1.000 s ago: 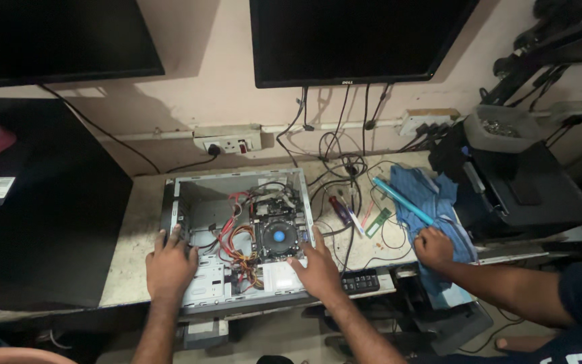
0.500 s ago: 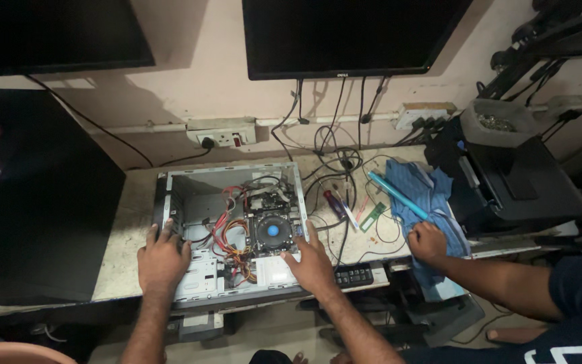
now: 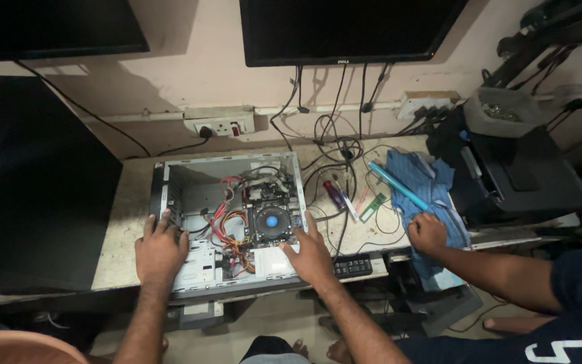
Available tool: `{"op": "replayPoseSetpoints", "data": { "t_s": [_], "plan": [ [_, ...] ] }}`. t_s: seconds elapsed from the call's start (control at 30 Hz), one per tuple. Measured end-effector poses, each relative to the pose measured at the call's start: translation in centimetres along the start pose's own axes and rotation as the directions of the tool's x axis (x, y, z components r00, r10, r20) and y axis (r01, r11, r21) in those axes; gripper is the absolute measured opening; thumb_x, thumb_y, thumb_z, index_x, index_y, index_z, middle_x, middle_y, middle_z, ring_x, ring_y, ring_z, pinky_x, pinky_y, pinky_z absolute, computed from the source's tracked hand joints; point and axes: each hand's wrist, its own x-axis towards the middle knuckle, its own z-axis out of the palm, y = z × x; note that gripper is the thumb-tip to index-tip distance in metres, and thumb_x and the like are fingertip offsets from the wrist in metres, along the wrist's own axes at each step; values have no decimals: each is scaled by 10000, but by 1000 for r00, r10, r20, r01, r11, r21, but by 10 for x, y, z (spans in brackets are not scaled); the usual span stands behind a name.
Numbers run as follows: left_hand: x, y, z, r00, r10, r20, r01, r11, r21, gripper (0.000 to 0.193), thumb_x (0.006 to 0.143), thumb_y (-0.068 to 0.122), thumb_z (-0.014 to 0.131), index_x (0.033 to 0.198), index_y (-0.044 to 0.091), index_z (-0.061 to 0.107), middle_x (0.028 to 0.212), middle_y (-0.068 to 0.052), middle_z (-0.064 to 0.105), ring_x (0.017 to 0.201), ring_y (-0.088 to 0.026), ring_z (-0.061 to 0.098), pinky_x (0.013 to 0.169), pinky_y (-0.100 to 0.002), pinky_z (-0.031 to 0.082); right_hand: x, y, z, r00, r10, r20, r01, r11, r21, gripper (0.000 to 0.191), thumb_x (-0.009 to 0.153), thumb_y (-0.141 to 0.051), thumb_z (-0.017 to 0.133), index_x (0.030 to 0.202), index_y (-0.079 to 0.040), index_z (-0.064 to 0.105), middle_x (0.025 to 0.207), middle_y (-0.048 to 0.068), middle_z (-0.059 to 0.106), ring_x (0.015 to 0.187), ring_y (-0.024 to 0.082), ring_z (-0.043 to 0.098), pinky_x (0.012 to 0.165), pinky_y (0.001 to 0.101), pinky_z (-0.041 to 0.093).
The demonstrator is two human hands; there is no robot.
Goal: The person works inside an open desktop computer case on a workbench, positioning a CPU cooler and fan on the motherboard and using a screwdriver to drive screws to secure it. They reposition the case, connect cables, and the connected monitor later boots to a setup screen.
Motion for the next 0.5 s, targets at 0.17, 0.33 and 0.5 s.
{"op": "replayPoseSetpoints", "data": {
  "t_s": [0.17, 0.33, 0.5],
  "plan": [
    [-1, 1, 1, 1000, -7, 6, 7, 1000, 7, 364, 908, 429, 618, 1097, 165, 782, 1554, 28, 531, 1472, -259, 427, 1002, -476, 498, 0, -1, -2, 1000, -28, 0, 28, 999, -20, 558, 839, -337, 780, 1282, -18, 660, 1641, 190, 275, 1327, 405, 499, 1052, 449, 462],
    [-1, 1, -1, 1000, -6, 11, 5, 999, 44, 391, 908, 440, 617, 1121, 149, 769, 1572, 32, 510, 1476, -254, 412, 1011, -470, 488, 1, -3, -4, 1000, -9, 25, 10, 1000, -16, 529, 842, -328, 779, 1260, -22, 666, 1642, 192, 269, 1327, 403, 497, 1052, 452, 458],
    [0, 3, -4, 998, -39, 49, 39, 999, 11, 379, 906, 432, 614, 1118, 161, 772, 1574, 41, 501, 1484, -247, 399, 1028, -476, 479, -1, 0, -2, 1000, -22, 4, 22, 1000, -4, 498, 848, -337, 777, 1234, -37, 682, 1642, 197, 284, 1320, 401, 513, 1054, 448, 470]
  ]
}}
